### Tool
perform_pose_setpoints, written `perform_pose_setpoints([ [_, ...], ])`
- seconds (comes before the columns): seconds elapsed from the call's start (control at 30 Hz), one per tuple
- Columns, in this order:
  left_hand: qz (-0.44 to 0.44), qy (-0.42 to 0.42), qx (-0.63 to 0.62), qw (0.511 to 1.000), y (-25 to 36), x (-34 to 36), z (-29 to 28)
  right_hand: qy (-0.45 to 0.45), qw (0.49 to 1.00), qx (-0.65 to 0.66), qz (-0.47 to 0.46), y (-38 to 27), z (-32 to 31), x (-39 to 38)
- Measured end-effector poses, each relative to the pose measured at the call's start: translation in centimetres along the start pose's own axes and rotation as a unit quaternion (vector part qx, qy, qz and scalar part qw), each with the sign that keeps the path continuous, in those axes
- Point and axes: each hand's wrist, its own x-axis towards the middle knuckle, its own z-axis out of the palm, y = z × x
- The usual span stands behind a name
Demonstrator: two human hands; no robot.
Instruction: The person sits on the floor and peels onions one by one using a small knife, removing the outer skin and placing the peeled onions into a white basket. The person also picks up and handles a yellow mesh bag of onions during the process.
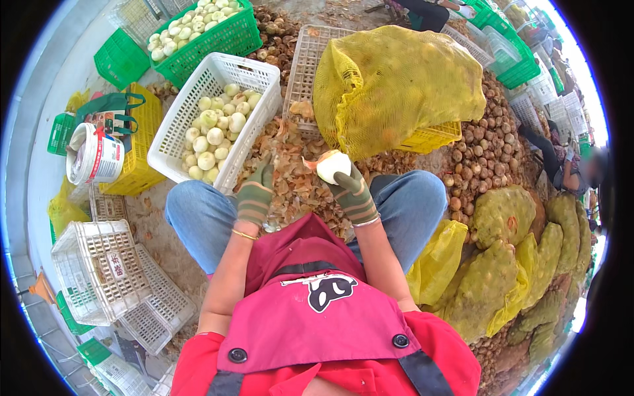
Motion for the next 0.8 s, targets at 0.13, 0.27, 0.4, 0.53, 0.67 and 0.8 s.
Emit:
perform_pose_setpoints([
  [0.13,0.028,-0.064,-0.017,0.997,8.1,-0.6,-3.4,0.098,0.979,-0.175,-0.021,0.5,0.4,-0.2],
  [0.27,0.144,-0.067,0.003,0.987,10.4,-0.7,-3.2,0.121,0.95,-0.289,-0.013,0.3,0.6,-0.1],
  [0.4,0.121,-0.125,0.025,0.984,10.3,0.0,-3.1,0.129,0.945,-0.301,-0.002,0.2,0.7,-0.2],
  [0.53,0.047,-0.062,-0.139,0.987,7.7,0.1,-0.6,0.035,0.99,-0.133,0.01,0.3,-0.4,-0.6],
  [0.67,-0.003,-0.004,-0.127,0.992,1.8,0.8,1.5,-0.018,1.0,-0.008,0.009,-0.6,2.1,-0.3],
  [0.8,0.064,-0.056,-0.053,0.995,10.5,-0.6,-4.3,0.097,0.986,-0.133,0.012,0.5,-0.1,-0.3],
])
